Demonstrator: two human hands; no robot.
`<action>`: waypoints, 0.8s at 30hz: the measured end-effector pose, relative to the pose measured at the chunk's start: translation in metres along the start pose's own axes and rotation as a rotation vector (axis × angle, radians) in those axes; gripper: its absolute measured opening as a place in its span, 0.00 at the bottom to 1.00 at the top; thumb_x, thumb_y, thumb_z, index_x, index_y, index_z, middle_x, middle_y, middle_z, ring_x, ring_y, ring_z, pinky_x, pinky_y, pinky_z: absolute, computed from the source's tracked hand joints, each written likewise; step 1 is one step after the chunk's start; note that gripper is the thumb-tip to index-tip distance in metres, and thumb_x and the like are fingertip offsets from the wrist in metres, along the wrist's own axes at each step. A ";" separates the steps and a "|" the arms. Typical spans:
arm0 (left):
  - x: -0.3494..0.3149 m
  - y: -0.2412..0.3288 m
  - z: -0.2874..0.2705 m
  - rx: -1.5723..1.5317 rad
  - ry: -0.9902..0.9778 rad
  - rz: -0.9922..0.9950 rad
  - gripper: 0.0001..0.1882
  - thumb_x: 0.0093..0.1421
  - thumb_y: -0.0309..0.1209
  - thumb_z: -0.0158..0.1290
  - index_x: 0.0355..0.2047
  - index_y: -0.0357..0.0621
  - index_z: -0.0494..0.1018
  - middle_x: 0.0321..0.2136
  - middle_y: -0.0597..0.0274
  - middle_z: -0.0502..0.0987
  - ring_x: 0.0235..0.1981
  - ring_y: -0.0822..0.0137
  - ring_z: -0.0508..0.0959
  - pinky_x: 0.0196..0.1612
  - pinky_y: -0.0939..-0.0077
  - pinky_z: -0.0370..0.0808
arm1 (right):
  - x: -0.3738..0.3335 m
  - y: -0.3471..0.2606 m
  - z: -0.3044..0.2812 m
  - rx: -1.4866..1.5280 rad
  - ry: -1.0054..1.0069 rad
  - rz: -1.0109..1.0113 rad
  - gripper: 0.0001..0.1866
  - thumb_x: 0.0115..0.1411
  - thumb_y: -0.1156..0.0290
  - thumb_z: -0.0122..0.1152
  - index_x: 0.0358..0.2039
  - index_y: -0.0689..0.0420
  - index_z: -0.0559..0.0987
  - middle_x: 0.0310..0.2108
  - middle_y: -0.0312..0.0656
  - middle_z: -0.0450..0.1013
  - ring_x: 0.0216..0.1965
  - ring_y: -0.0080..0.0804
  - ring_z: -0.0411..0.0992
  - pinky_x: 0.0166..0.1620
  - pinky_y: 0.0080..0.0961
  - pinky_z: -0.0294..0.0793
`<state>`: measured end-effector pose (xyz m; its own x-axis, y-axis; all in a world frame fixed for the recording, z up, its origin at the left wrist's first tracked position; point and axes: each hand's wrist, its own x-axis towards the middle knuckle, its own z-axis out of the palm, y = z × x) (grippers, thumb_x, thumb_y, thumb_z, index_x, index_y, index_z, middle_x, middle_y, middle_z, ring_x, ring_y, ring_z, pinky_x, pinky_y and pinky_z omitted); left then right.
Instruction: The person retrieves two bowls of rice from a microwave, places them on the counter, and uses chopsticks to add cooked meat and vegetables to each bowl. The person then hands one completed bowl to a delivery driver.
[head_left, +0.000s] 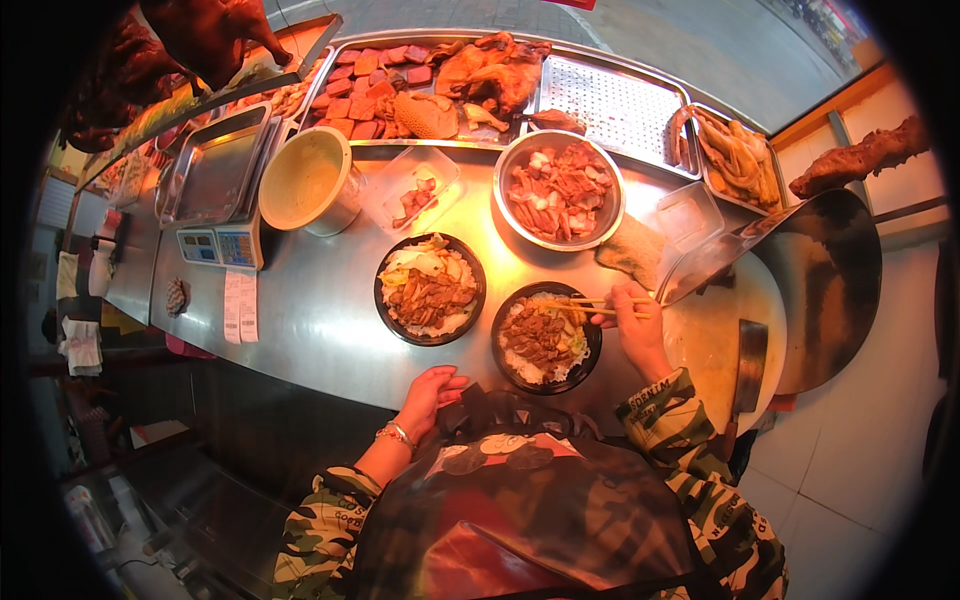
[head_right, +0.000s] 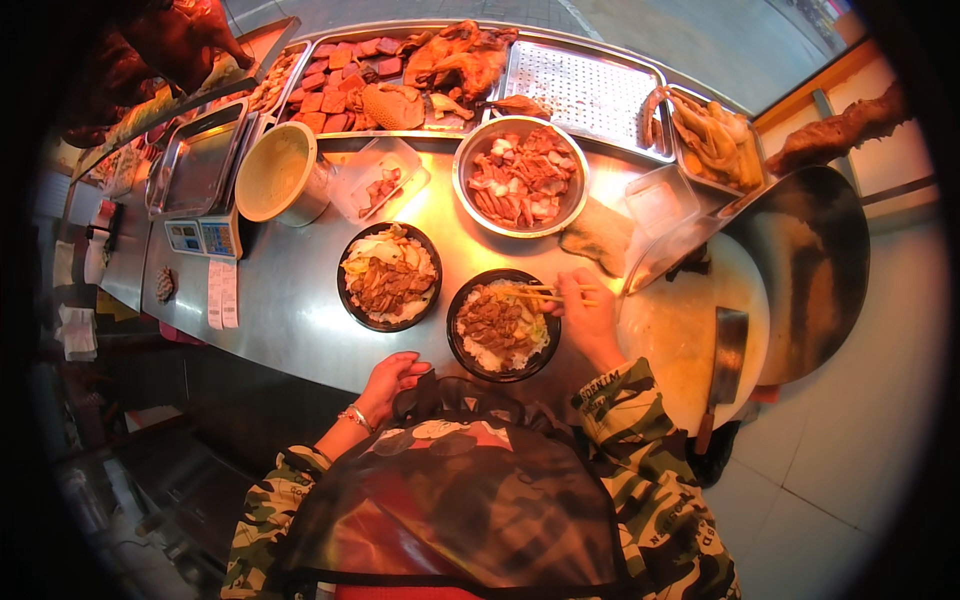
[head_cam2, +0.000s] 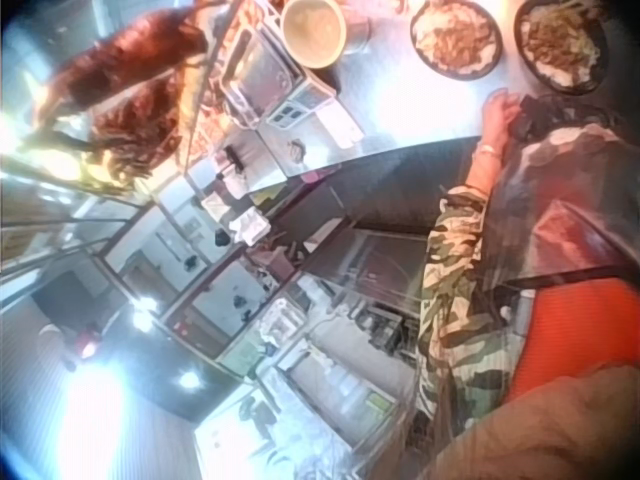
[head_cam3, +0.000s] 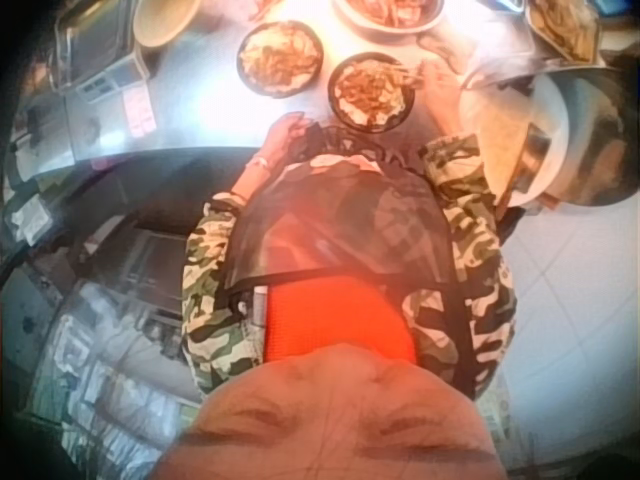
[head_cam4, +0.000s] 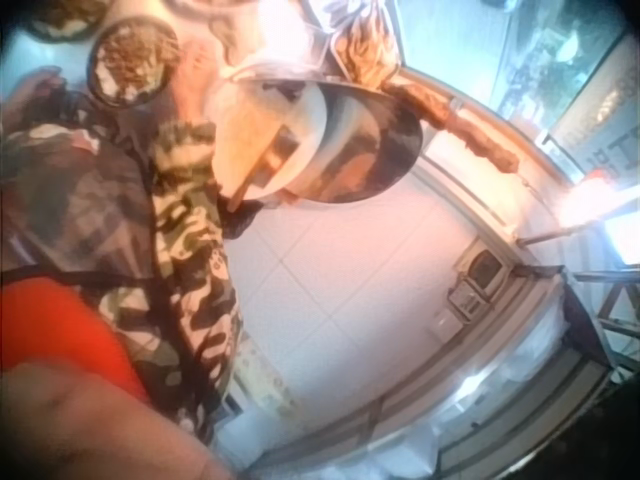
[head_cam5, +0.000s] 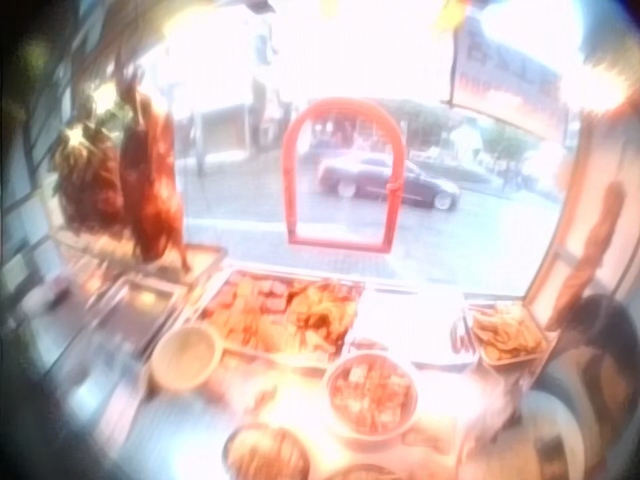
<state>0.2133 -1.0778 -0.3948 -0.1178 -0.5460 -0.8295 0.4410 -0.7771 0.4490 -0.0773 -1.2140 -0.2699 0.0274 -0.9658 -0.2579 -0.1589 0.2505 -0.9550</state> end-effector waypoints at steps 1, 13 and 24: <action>0.000 0.000 0.000 -0.001 0.004 0.007 0.12 0.60 0.30 0.42 0.43 0.41 0.65 0.36 0.54 0.75 0.27 0.69 0.75 0.35 0.76 0.73 | -0.001 -0.002 -0.003 0.036 0.005 -0.006 0.13 0.62 0.63 0.47 0.29 0.61 0.70 0.24 0.38 0.69 0.21 0.25 0.73 0.23 0.14 0.71; -0.001 0.001 0.000 0.003 -0.010 0.007 0.12 0.60 0.30 0.42 0.43 0.42 0.65 0.36 0.55 0.76 0.27 0.70 0.75 0.35 0.76 0.73 | -0.002 -0.005 -0.006 0.069 -0.074 0.097 0.13 0.61 0.63 0.48 0.29 0.61 0.70 0.24 0.38 0.69 0.22 0.26 0.73 0.23 0.15 0.72; -0.002 0.003 0.002 0.019 -0.003 0.000 0.12 0.60 0.30 0.41 0.43 0.41 0.65 0.36 0.55 0.76 0.27 0.71 0.75 0.35 0.76 0.73 | -0.011 0.012 0.010 0.052 0.009 -0.090 0.11 0.61 0.67 0.48 0.27 0.62 0.70 0.24 0.38 0.70 0.22 0.23 0.73 0.24 0.14 0.71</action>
<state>0.2131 -1.0796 -0.3915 -0.1204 -0.5473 -0.8282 0.4243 -0.7826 0.4555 -0.0695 -1.2001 -0.2800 0.0306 -0.9851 -0.1695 -0.1043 0.1655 -0.9807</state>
